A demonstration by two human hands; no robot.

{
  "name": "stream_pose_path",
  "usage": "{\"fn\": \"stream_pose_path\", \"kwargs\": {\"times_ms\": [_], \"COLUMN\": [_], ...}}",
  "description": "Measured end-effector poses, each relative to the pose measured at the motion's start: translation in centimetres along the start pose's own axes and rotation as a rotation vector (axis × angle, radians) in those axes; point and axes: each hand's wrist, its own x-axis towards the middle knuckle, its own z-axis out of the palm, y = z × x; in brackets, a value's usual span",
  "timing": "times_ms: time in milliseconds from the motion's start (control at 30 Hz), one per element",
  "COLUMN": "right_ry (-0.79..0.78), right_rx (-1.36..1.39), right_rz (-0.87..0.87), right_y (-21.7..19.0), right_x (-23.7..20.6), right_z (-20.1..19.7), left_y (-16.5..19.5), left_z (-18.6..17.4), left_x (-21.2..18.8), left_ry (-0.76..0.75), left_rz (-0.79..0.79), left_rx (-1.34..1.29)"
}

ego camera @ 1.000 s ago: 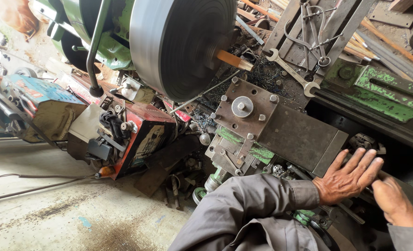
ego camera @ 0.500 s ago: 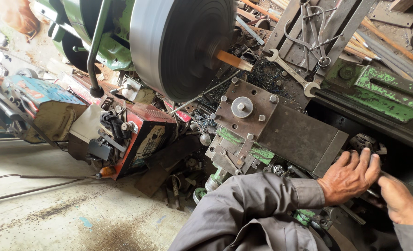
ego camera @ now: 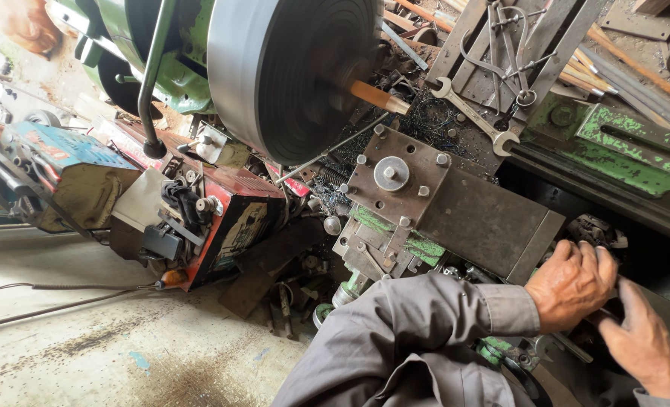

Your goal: The person operates a metal lathe, using a cutting tool to shape a cylindrical metal workpiece. They adjust the machine's controls and feed the tool into the spinning metal, creating metal shavings. Finally, they remove the finished piece and inspect it.

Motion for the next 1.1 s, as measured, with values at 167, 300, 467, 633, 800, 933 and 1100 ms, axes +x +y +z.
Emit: {"fn": "stream_pose_path", "kwargs": {"times_ms": [167,300,467,633,800,933,1100], "right_ry": [0.155,0.199,0.249,0.219,0.202,0.138,0.069], "right_rx": [-0.194,-0.275,-0.344,-0.389,-0.338,-0.264,-0.275], "right_rz": [-0.142,-0.105,-0.143,-0.171,-0.157,-0.086,-0.040], "right_y": [-2.5,-4.1,-3.6,-1.5,-0.1,0.4,1.5], "right_x": [-1.1,-1.7,-1.0,0.0,0.7,1.2,2.3], "right_z": [0.5,0.8,0.6,0.5,0.3,0.0,-0.1], "left_y": [0.0,-0.1,-0.7,-1.3,-1.6,-1.5,-1.3], "left_z": [1.0,1.9,2.1,1.3,2.3,4.1,3.6], "left_x": [0.8,1.5,3.1,5.4,6.2,6.4,5.1], "left_ry": [-0.158,-0.344,-0.471,-0.824,-0.935,-0.938,-0.727], "left_rz": [0.010,0.022,0.008,-0.001,-0.016,-0.022,-0.033], "left_rx": [-0.048,-0.125,-0.217,-0.330,-0.412,-0.473,-0.383]}}
